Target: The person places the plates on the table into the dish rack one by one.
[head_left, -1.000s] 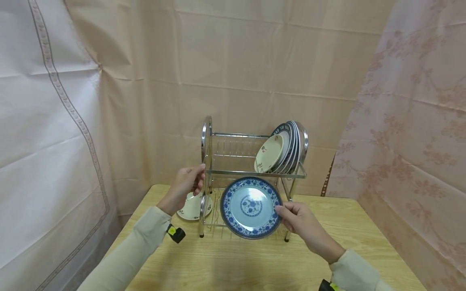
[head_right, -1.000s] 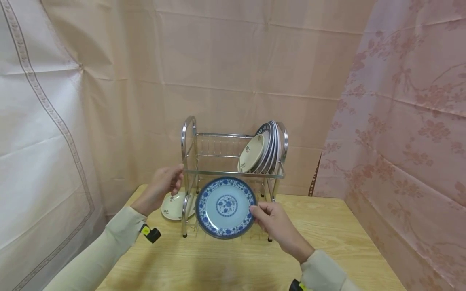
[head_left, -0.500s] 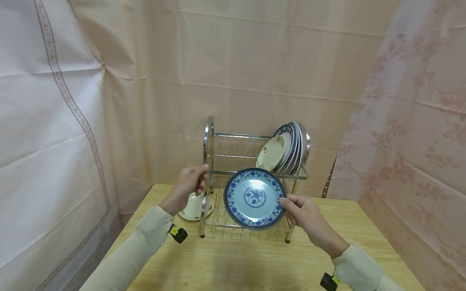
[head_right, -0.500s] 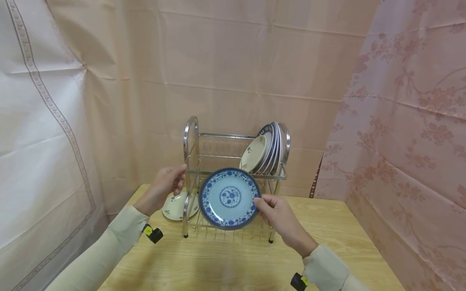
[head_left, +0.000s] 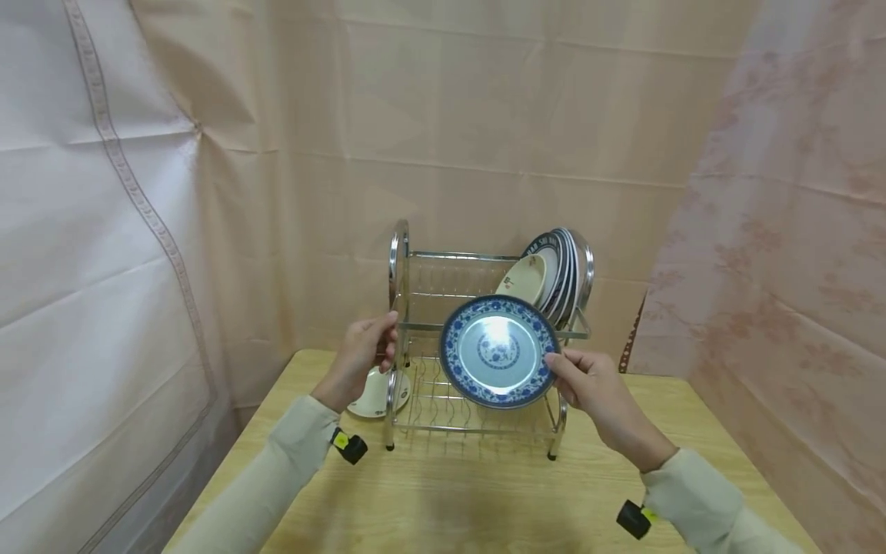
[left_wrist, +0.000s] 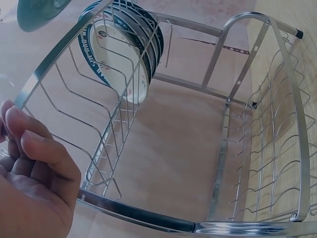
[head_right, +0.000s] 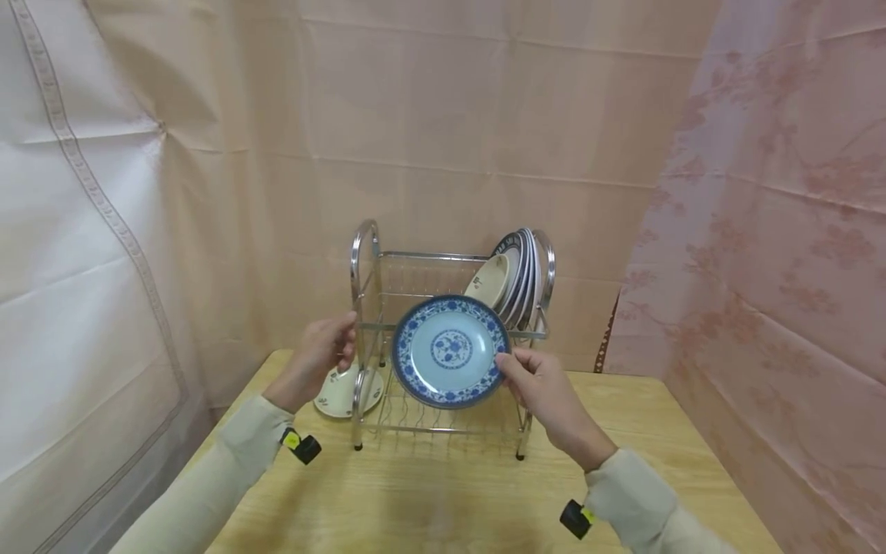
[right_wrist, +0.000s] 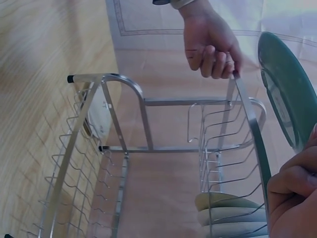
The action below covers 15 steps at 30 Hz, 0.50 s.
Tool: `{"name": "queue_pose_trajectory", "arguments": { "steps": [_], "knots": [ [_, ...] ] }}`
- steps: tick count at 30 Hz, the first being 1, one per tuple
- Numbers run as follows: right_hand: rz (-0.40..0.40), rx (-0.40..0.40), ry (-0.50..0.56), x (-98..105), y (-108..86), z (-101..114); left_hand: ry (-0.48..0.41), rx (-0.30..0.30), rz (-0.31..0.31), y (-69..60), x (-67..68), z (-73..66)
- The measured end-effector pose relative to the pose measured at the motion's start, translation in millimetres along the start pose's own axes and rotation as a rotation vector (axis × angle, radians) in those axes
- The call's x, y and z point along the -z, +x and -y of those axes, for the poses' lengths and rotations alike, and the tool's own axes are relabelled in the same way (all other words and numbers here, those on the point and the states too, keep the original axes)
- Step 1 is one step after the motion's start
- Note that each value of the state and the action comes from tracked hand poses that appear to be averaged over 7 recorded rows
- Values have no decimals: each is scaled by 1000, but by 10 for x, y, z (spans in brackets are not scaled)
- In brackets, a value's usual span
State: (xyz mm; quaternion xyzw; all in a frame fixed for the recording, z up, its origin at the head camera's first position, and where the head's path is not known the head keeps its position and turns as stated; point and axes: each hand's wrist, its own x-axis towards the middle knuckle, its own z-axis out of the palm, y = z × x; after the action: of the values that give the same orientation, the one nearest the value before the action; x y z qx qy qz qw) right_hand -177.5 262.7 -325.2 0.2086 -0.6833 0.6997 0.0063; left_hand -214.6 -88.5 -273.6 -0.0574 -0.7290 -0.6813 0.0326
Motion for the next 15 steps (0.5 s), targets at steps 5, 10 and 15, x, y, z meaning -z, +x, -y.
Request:
{"name": "queue_pose_trajectory", "arguments": {
  "steps": [5, 10, 15],
  "knots": [
    [-16, 17, 9, 7, 45, 28, 0, -2, 14, -2, 8, 8],
    [-38, 40, 5, 20, 81, 53, -9, 10, -4, -22, -26, 19],
    [-69, 39, 19, 54, 114, 64, -8, 5, -14, -19, -56, 31]
  ]
}}
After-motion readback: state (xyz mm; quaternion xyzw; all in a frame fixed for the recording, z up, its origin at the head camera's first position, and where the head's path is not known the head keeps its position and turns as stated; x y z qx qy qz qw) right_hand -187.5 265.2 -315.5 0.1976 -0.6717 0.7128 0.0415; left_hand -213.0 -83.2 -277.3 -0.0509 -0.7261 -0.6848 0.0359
